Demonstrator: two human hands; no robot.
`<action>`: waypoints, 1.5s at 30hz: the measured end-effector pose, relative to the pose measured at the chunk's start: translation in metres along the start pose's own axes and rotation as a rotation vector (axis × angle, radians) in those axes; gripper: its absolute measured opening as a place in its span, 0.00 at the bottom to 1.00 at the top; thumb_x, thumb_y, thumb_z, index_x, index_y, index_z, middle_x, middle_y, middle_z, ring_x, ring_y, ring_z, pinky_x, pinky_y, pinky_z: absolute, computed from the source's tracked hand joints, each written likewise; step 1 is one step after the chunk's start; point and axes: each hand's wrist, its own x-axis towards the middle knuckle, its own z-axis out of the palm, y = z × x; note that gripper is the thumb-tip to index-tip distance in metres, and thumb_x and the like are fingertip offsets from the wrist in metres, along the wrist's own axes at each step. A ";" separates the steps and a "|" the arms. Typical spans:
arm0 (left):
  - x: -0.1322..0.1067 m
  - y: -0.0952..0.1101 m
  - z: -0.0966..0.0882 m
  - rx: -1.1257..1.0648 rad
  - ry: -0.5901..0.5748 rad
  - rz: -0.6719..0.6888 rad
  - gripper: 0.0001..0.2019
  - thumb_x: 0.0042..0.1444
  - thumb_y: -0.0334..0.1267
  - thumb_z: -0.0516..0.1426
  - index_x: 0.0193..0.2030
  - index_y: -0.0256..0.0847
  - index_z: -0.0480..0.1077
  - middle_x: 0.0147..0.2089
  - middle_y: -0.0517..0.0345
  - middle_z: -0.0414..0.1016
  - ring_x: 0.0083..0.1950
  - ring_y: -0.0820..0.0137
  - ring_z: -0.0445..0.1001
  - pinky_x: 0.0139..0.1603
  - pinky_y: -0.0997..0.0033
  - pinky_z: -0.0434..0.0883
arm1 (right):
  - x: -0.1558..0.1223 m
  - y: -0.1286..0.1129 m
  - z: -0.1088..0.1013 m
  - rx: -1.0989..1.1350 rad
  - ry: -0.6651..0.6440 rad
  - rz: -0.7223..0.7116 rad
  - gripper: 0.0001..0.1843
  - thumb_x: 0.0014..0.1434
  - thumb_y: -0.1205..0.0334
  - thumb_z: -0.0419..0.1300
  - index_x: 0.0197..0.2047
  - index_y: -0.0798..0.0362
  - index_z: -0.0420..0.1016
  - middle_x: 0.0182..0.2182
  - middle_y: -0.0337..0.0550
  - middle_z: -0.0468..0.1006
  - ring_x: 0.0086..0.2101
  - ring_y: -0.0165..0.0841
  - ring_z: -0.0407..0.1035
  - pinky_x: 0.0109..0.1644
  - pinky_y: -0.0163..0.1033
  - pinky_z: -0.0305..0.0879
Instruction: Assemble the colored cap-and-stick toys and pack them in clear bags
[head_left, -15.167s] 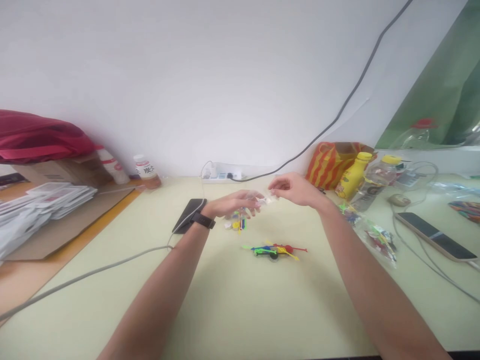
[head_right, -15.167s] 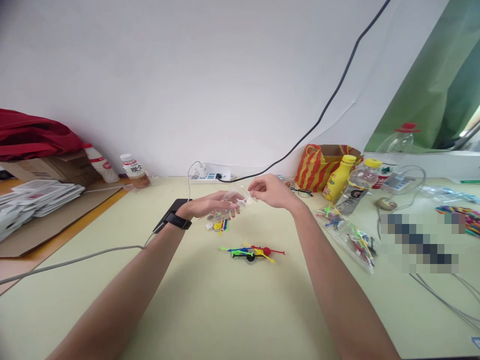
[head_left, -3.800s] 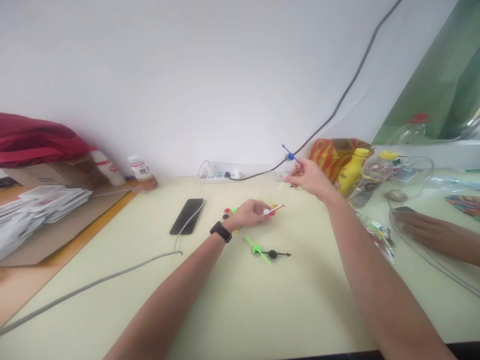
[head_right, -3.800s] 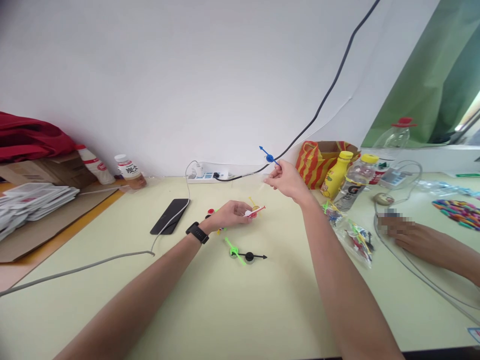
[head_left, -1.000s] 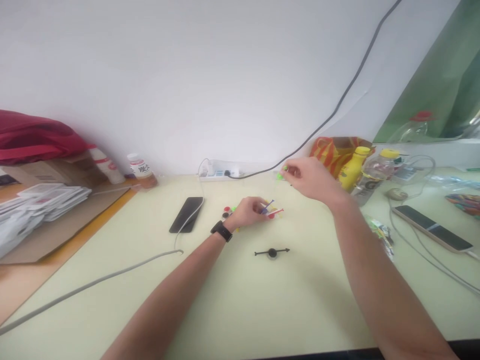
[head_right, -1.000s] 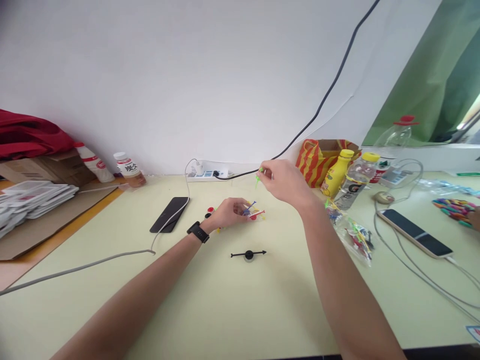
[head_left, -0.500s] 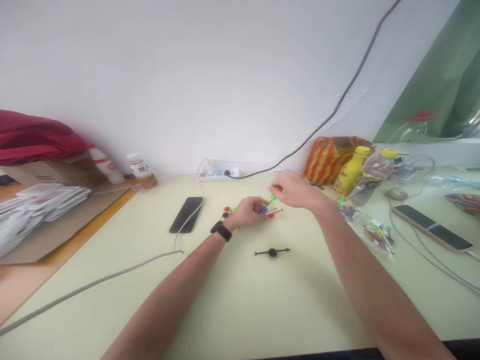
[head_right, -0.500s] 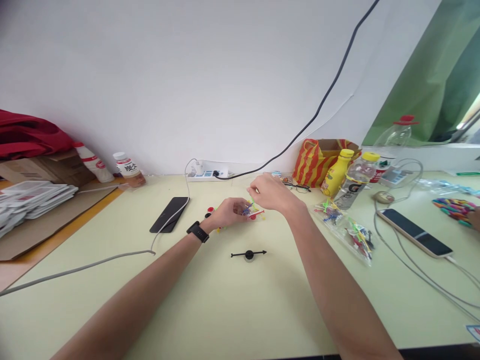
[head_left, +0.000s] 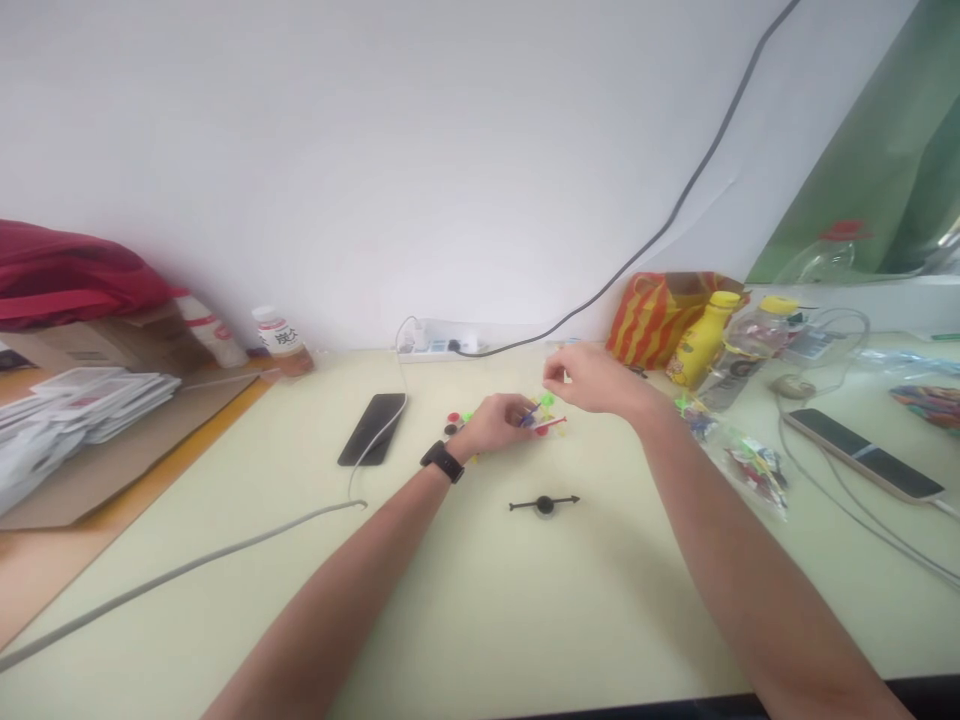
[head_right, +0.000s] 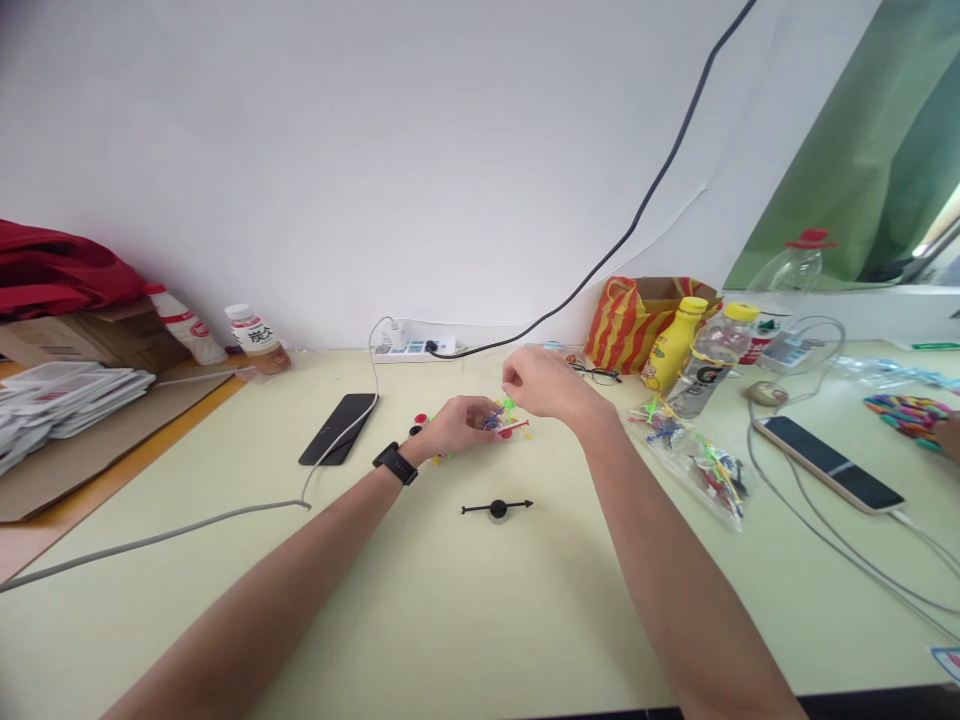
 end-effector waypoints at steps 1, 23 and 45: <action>0.000 0.000 0.000 -0.002 0.007 -0.002 0.19 0.48 0.46 0.69 0.44 0.39 0.78 0.32 0.59 0.75 0.28 0.74 0.66 0.27 0.74 0.60 | -0.001 -0.001 -0.001 0.022 0.006 0.004 0.07 0.59 0.65 0.60 0.32 0.50 0.80 0.36 0.43 0.83 0.37 0.37 0.75 0.38 0.38 0.61; 0.000 0.001 -0.001 -0.009 -0.014 0.012 0.20 0.47 0.50 0.69 0.40 0.37 0.77 0.30 0.59 0.73 0.27 0.74 0.65 0.27 0.73 0.60 | -0.005 -0.001 -0.011 0.190 0.069 0.062 0.09 0.55 0.61 0.62 0.25 0.53 0.79 0.26 0.41 0.82 0.29 0.33 0.73 0.29 0.34 0.61; 0.000 -0.001 0.005 -0.069 0.040 -0.039 0.26 0.46 0.49 0.70 0.50 0.40 0.75 0.45 0.51 0.79 0.39 0.66 0.76 0.39 0.69 0.72 | -0.002 0.001 -0.003 0.066 0.137 -0.057 0.10 0.59 0.69 0.57 0.38 0.50 0.80 0.37 0.42 0.83 0.39 0.37 0.74 0.50 0.41 0.65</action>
